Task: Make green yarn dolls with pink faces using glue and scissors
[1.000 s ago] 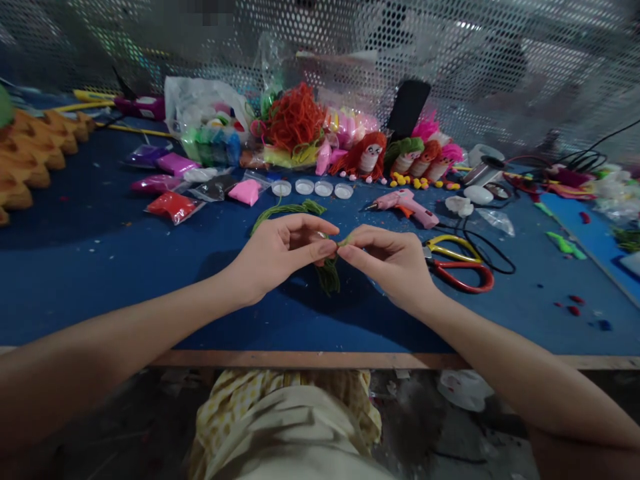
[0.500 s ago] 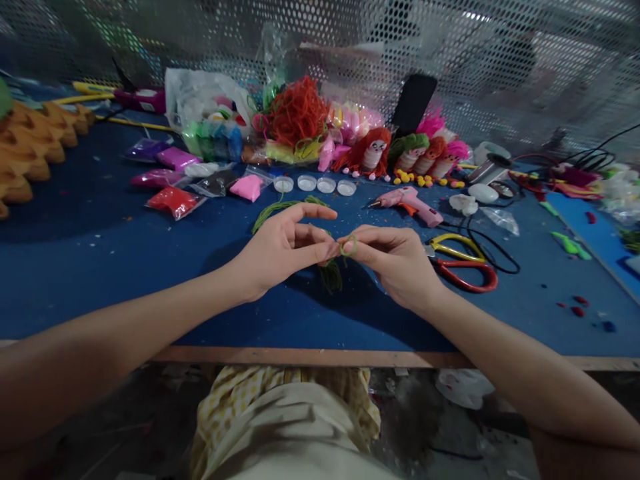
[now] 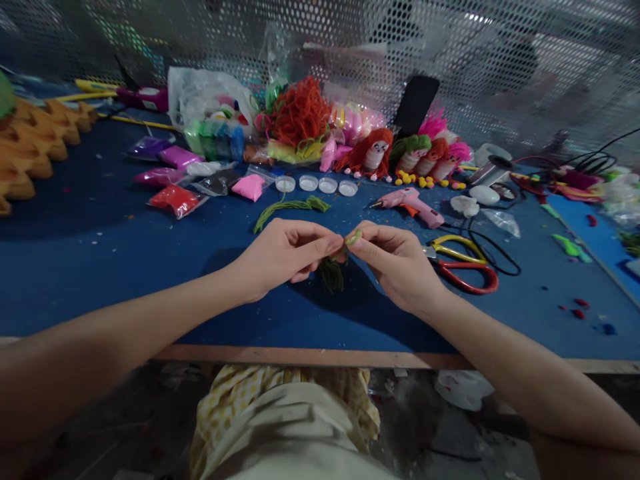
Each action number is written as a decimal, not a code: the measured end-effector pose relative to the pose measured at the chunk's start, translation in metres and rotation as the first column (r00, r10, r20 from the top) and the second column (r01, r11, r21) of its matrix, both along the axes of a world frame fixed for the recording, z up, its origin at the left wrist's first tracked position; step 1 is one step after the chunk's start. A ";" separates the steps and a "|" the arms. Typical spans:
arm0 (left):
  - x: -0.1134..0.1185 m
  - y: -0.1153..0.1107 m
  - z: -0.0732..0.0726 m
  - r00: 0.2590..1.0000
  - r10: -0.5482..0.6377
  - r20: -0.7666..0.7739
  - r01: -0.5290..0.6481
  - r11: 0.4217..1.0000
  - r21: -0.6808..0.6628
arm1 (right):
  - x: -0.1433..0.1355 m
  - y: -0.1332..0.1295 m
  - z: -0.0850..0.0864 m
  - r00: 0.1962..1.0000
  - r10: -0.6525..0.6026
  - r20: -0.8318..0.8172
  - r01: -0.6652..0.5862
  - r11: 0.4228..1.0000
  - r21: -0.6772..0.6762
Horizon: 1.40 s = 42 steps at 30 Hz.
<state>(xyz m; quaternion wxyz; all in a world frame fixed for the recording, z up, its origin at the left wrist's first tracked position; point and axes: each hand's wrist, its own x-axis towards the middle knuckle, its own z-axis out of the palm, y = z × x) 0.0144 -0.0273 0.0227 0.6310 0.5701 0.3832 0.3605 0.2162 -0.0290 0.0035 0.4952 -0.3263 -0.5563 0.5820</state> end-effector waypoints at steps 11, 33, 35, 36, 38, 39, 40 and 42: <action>0.005 -0.002 0.005 0.998 -0.057 -0.009 0.054 0.979 -0.195 | -0.009 -0.007 0.004 0.993 0.026 -0.113 -0.045 0.985 -0.165; 0.003 -0.005 0.008 0.994 -0.052 -0.094 0.038 0.988 -0.153 | -0.010 -0.008 0.002 0.984 0.013 -0.177 -0.052 0.975 -0.218; 0.003 -0.004 0.008 0.993 -0.055 -0.103 0.038 0.987 -0.158 | -0.010 -0.008 0.002 0.984 0.008 -0.176 -0.049 0.972 -0.229; 0.003 -0.004 0.008 0.993 -0.057 -0.105 0.040 0.987 -0.158 | -0.010 -0.008 0.003 0.985 0.010 -0.172 -0.050 0.971 -0.233; 0.003 -0.003 0.008 0.993 -0.056 -0.107 0.040 0.988 -0.152 | -0.010 -0.009 0.004 0.987 0.009 -0.158 -0.046 0.971 -0.234; 0.003 -0.003 0.008 0.993 -0.051 -0.106 0.035 0.988 -0.147 | -0.010 -0.009 0.005 0.989 0.003 -0.148 -0.037 0.972 -0.231; 0.003 -0.003 0.008 0.994 -0.044 -0.103 0.029 0.989 -0.145 | -0.010 -0.009 0.005 0.990 -0.005 -0.138 -0.027 0.974 -0.226; 0.003 -0.003 0.009 0.995 -0.034 -0.091 0.020 0.989 -0.146 | -0.010 -0.009 0.006 0.991 -0.025 -0.129 -0.004 0.976 -0.219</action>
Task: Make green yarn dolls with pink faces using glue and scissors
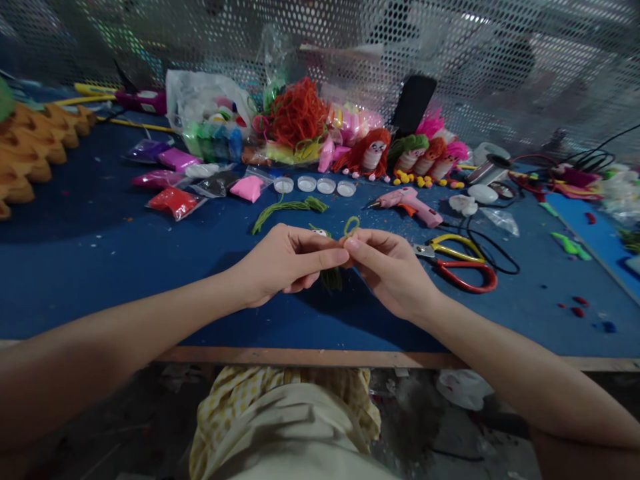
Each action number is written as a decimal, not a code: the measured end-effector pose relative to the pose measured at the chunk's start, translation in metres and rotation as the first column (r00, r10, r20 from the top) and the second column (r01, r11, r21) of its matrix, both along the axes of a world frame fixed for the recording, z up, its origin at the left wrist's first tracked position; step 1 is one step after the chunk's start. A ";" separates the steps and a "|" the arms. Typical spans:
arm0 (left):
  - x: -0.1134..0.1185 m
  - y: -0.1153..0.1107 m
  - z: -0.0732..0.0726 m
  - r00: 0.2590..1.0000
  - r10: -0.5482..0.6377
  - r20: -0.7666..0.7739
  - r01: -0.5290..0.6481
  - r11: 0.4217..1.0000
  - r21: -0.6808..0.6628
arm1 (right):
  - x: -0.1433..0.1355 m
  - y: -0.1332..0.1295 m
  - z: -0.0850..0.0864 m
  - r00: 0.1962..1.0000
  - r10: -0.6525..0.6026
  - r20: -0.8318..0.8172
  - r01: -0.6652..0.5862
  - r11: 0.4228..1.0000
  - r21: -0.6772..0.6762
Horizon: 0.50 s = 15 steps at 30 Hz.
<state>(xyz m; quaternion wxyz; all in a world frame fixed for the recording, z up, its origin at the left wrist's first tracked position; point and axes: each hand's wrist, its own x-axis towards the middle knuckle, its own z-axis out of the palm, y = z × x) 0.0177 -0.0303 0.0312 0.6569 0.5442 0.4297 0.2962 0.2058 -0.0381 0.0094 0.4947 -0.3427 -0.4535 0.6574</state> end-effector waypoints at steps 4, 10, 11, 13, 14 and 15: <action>0.001 -0.002 0.001 1.000 0.006 0.017 -0.005 1.000 -0.004 | -0.002 0.000 0.001 1.000 0.014 -0.011 -0.015 1.000 -0.017; 0.000 -0.003 0.003 0.998 0.009 -0.056 -0.006 0.999 0.043 | -0.004 -0.002 0.004 1.000 0.027 -0.001 -0.027 0.999 -0.020; 0.000 -0.003 0.003 0.998 0.003 -0.067 0.000 0.999 0.048 | -0.003 -0.002 0.005 1.000 0.018 0.004 -0.018 1.000 -0.021; 0.001 -0.003 0.004 0.996 -0.018 -0.091 0.023 0.998 0.055 | -0.001 -0.001 0.007 1.000 -0.002 0.006 0.002 1.000 -0.025; 0.001 -0.003 0.004 0.994 -0.032 -0.105 0.038 0.997 0.060 | 0.000 0.000 0.008 1.000 -0.013 0.007 0.013 1.000 -0.027; 0.000 -0.003 0.004 0.992 -0.044 -0.122 0.052 0.996 0.068 | 0.001 0.000 0.009 1.000 -0.026 0.007 0.026 0.999 -0.027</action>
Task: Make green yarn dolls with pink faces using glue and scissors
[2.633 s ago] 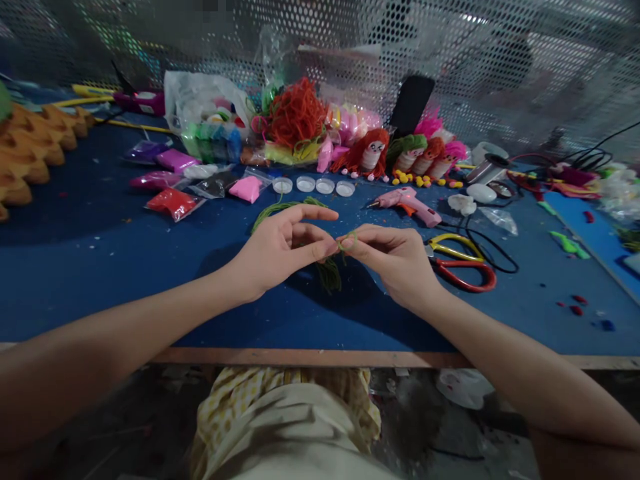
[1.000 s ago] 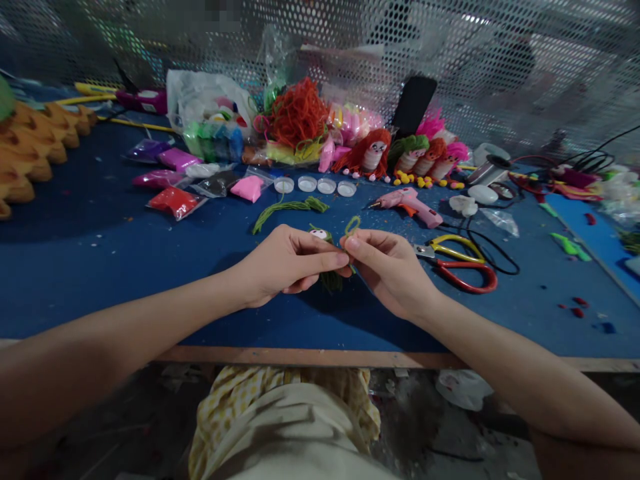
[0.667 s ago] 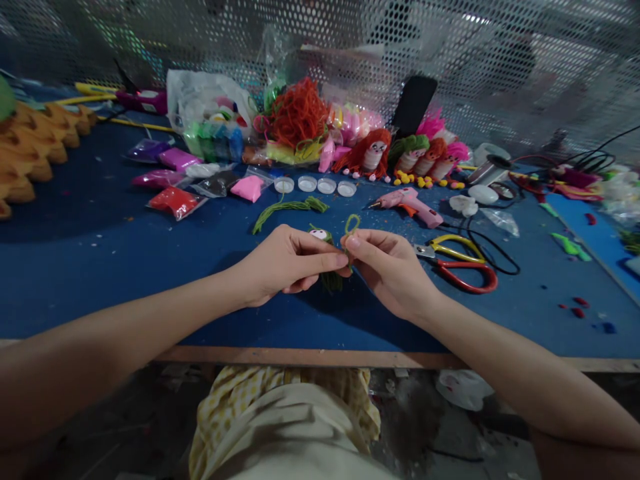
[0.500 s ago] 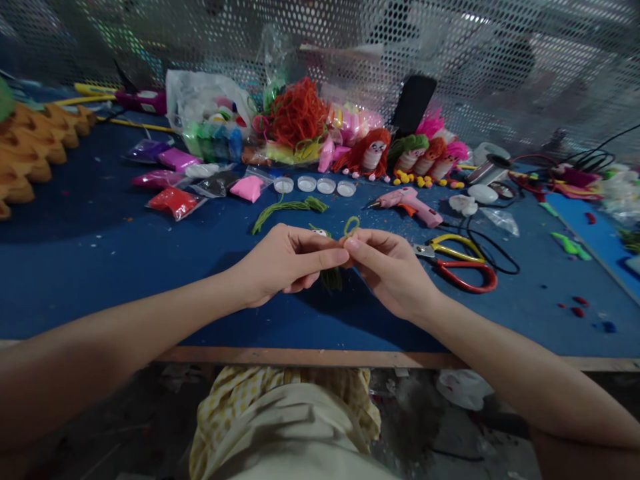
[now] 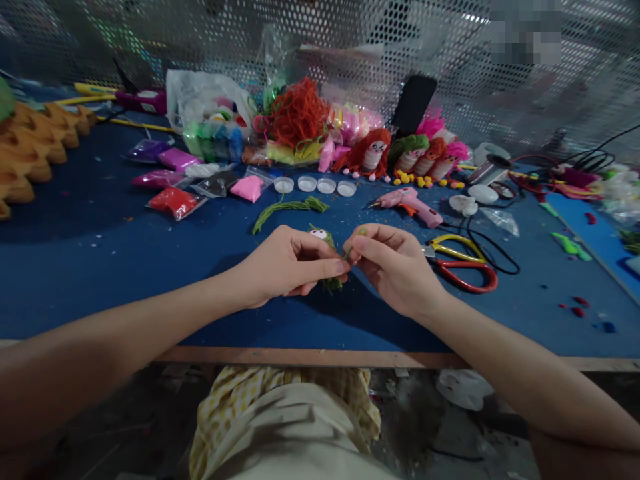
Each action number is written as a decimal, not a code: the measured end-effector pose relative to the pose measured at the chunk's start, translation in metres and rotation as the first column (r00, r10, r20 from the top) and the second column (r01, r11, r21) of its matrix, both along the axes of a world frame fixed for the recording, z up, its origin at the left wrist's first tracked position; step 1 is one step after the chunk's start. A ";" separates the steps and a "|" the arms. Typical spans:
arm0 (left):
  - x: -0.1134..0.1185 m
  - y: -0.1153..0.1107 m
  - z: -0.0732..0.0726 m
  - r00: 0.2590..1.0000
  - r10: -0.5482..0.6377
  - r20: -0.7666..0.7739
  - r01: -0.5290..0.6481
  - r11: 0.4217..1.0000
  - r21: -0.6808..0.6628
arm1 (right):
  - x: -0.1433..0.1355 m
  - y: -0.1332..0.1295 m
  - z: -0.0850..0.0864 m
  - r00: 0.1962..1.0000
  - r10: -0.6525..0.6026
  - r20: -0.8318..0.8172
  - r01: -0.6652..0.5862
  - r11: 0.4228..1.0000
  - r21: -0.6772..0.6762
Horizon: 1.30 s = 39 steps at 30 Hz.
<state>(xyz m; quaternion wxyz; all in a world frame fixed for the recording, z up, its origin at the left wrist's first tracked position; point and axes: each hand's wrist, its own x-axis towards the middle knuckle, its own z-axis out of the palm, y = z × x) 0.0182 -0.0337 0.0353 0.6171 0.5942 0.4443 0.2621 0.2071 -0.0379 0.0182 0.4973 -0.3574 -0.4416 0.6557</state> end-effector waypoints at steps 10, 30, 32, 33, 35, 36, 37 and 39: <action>-0.007 0.003 -0.008 0.999 0.025 -0.022 -0.016 0.937 0.350 | 0.007 0.003 -0.003 0.996 -0.031 0.085 0.024 0.996 0.088; -0.004 -0.005 -0.001 0.973 0.231 0.018 -0.218 0.883 0.415 | 0.006 0.001 0.001 0.999 -0.024 -0.027 0.027 0.996 0.085; -0.005 -0.004 -0.003 0.971 0.240 0.018 -0.226 0.884 0.410 | 0.006 0.002 0.003 0.997 0.008 -0.080 -0.001 0.997 0.080; -0.005 -0.003 -0.004 0.970 0.241 0.020 -0.227 0.883 0.410 | 0.006 0.002 0.003 0.995 0.026 -0.094 -0.018 0.997 0.079; -0.006 -0.003 -0.005 0.971 0.237 0.024 -0.226 0.884 0.409 | 0.006 0.002 0.003 0.993 0.052 -0.102 -0.043 0.995 0.087; -0.006 -0.002 -0.005 0.971 0.236 0.026 -0.226 0.884 0.410 | 0.006 0.002 0.002 0.993 0.060 -0.102 -0.050 0.994 0.098; -0.006 -0.002 -0.005 0.972 0.234 0.029 -0.225 0.884 0.410 | 0.006 0.002 0.002 0.993 0.062 -0.101 -0.051 0.993 0.107; -0.006 -0.002 -0.005 0.972 0.231 0.036 -0.225 0.884 0.409 | 0.006 0.002 0.001 0.993 0.061 -0.100 -0.049 0.992 0.119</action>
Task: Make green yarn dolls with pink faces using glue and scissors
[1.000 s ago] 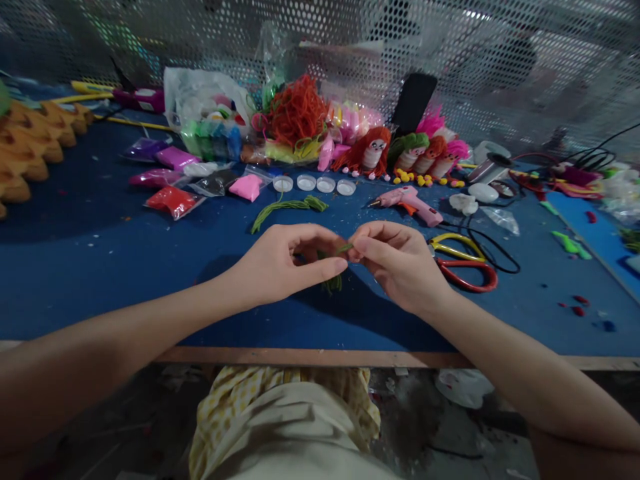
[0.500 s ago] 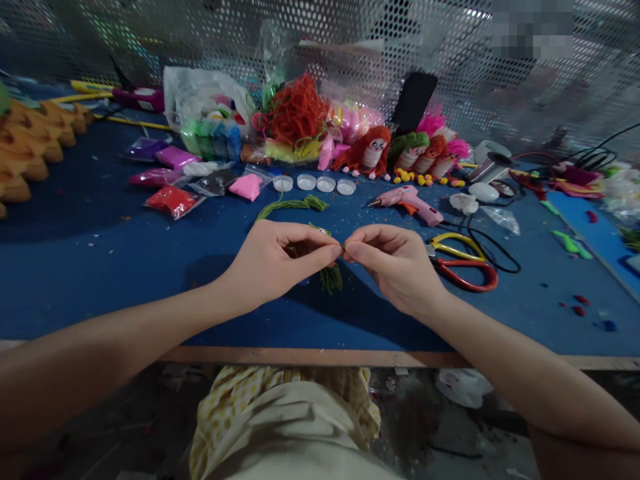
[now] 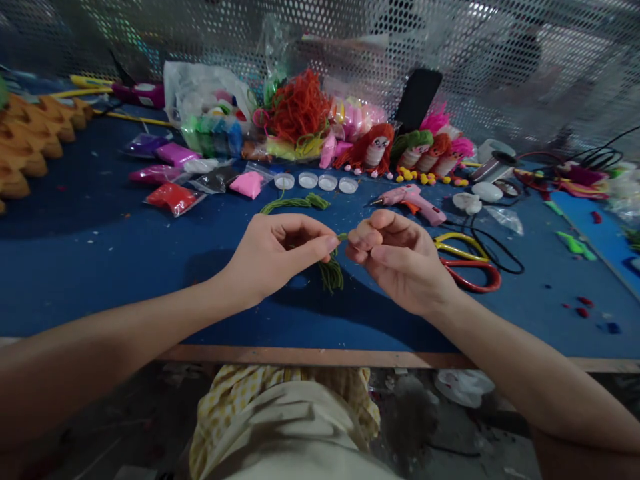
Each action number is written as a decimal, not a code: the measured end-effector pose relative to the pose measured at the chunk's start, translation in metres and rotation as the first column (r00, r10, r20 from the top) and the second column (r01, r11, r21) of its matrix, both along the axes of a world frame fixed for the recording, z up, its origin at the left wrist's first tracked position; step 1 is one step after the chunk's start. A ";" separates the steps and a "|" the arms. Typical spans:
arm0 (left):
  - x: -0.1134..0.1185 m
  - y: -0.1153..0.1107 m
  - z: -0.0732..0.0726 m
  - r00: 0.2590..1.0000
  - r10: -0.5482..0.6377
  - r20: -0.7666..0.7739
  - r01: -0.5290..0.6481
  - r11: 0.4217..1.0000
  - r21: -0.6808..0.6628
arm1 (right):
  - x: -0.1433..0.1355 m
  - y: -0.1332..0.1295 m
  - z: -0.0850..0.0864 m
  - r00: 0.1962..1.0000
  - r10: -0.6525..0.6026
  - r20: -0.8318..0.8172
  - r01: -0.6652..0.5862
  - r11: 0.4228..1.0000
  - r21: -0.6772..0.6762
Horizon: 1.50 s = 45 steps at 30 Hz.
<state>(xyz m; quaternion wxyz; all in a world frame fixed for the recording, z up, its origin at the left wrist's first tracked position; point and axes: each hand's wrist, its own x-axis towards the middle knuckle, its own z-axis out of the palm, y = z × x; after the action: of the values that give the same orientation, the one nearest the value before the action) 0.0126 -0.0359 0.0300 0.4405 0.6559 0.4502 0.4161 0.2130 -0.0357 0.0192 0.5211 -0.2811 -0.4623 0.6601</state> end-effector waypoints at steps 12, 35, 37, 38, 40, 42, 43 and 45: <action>0.000 0.000 -0.002 0.999 -0.018 0.037 0.018 1.000 0.010 | 0.002 -0.002 0.001 0.998 0.039 -0.050 -0.040 0.999 -0.033; -0.001 -0.002 -0.005 0.980 -0.160 0.118 0.110 0.931 0.347 | 0.003 -0.001 -0.003 0.985 0.161 -0.066 -0.155 0.985 0.079; -0.001 -0.003 -0.004 0.965 -0.240 0.103 0.176 0.889 0.423 | 0.004 -0.001 -0.002 0.980 0.184 -0.077 -0.181 0.983 0.045; -0.002 -0.004 -0.004 0.958 -0.271 0.094 0.203 0.873 0.444 | 0.004 -0.001 -0.001 0.975 0.202 -0.087 -0.201 0.979 0.021; -0.001 -0.005 -0.003 0.950 -0.303 0.078 0.235 0.857 0.459 | 0.004 -0.001 0.001 0.963 0.246 -0.108 -0.249 0.968 -0.019; -0.001 -0.006 -0.003 0.948 -0.310 0.072 0.245 0.855 0.457 | 0.004 -0.002 0.004 0.949 0.291 -0.119 -0.298 0.954 -0.040; -0.001 -0.007 -0.003 0.949 -0.309 0.069 0.245 0.855 0.456 | 0.004 -0.002 0.004 0.942 0.313 -0.118 -0.320 0.947 -0.045; -0.001 -0.007 -0.003 0.949 -0.309 0.060 0.247 0.849 0.467 | 0.003 -0.003 0.005 0.935 0.341 -0.101 -0.346 0.938 -0.036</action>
<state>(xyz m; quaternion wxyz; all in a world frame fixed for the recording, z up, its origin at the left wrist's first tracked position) 0.0116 -0.0427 0.0265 0.3601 0.7694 0.2103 0.4839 0.2155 -0.0388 0.0245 0.4113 -0.1788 -0.4618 0.7652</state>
